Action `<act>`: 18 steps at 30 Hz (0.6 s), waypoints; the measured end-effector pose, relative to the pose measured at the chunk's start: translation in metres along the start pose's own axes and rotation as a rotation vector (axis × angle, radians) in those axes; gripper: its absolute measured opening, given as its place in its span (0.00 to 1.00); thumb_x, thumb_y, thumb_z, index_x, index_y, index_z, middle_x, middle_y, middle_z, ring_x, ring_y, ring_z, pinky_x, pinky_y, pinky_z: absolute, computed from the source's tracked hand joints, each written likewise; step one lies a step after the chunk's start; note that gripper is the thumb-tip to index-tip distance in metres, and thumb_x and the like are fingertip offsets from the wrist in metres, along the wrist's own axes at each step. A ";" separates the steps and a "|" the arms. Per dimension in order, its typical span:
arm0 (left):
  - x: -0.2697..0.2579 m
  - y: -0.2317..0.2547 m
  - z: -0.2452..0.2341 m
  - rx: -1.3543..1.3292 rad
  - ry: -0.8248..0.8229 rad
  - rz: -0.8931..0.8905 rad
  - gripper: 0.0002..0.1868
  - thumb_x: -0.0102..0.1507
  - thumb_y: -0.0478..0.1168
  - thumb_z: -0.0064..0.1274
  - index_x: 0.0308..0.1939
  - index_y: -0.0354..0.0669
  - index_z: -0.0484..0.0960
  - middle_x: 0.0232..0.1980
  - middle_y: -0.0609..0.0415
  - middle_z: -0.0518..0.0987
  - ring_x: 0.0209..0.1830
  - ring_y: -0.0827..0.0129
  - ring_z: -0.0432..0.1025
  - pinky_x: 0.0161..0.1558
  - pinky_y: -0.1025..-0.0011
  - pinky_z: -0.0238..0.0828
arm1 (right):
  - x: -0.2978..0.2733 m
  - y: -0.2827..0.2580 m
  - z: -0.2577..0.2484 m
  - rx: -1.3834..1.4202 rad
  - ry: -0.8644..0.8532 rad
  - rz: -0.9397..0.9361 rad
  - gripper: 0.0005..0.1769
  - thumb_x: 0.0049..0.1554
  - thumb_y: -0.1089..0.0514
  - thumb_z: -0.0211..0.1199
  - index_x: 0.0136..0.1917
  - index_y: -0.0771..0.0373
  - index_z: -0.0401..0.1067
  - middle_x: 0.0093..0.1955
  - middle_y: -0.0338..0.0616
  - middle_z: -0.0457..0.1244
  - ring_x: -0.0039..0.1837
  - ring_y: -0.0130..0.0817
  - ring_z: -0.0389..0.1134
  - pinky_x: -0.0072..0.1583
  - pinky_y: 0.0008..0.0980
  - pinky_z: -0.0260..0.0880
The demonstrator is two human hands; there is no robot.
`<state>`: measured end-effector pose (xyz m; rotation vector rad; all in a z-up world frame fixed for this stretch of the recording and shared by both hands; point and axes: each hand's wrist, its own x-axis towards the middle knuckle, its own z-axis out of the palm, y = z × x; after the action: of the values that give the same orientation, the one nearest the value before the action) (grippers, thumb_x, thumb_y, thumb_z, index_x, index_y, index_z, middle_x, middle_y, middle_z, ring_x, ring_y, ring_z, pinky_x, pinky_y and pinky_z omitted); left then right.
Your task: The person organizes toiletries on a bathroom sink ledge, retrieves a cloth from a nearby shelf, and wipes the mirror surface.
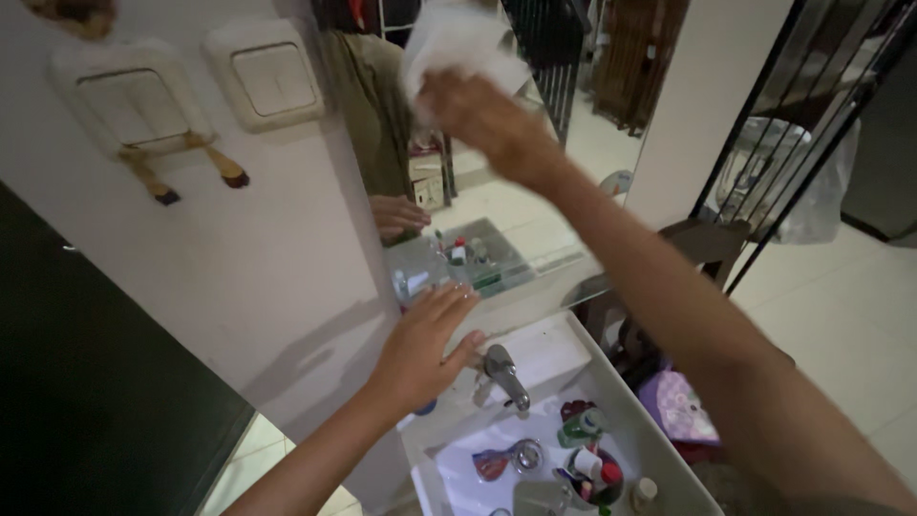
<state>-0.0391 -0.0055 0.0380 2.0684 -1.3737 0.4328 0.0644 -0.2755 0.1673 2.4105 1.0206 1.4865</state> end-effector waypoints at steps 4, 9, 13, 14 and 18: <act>0.002 0.004 -0.003 0.013 0.005 0.002 0.26 0.68 0.48 0.51 0.66 0.36 0.75 0.69 0.39 0.73 0.74 0.48 0.62 0.75 0.51 0.49 | -0.022 0.058 -0.020 -0.059 -0.084 0.331 0.25 0.63 0.75 0.50 0.72 0.64 0.67 0.73 0.58 0.61 0.73 0.48 0.62 0.57 0.31 0.67; 0.002 0.007 -0.003 0.024 -0.001 0.013 0.26 0.68 0.49 0.51 0.66 0.37 0.74 0.70 0.40 0.72 0.75 0.49 0.61 0.75 0.51 0.50 | -0.073 0.122 -0.032 -0.010 0.146 0.874 0.18 0.66 0.69 0.47 0.68 0.65 0.67 0.65 0.56 0.62 0.66 0.47 0.64 0.56 0.35 0.68; 0.009 0.005 -0.009 0.064 -0.019 0.051 0.28 0.69 0.50 0.51 0.67 0.37 0.73 0.71 0.39 0.70 0.76 0.48 0.60 0.76 0.51 0.48 | -0.073 0.132 -0.021 0.237 0.447 1.090 0.15 0.68 0.64 0.46 0.64 0.65 0.68 0.58 0.54 0.62 0.61 0.46 0.66 0.56 0.38 0.69; 0.013 0.005 -0.011 0.079 -0.031 0.063 0.28 0.69 0.50 0.50 0.68 0.37 0.73 0.72 0.38 0.70 0.76 0.48 0.60 0.75 0.51 0.48 | -0.067 0.129 -0.016 0.289 0.509 1.120 0.14 0.69 0.63 0.45 0.64 0.65 0.68 0.57 0.54 0.63 0.59 0.45 0.66 0.56 0.39 0.69; 0.023 0.005 -0.023 0.036 -0.013 0.084 0.30 0.68 0.50 0.50 0.69 0.37 0.71 0.73 0.38 0.69 0.77 0.47 0.58 0.77 0.51 0.47 | -0.024 0.102 0.005 0.441 0.678 1.146 0.15 0.71 0.57 0.43 0.60 0.66 0.69 0.51 0.53 0.63 0.54 0.45 0.68 0.55 0.42 0.70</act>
<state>-0.0325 -0.0080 0.0702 2.0502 -1.4747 0.4837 0.1103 -0.3668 0.1913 3.0521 -0.1996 2.7852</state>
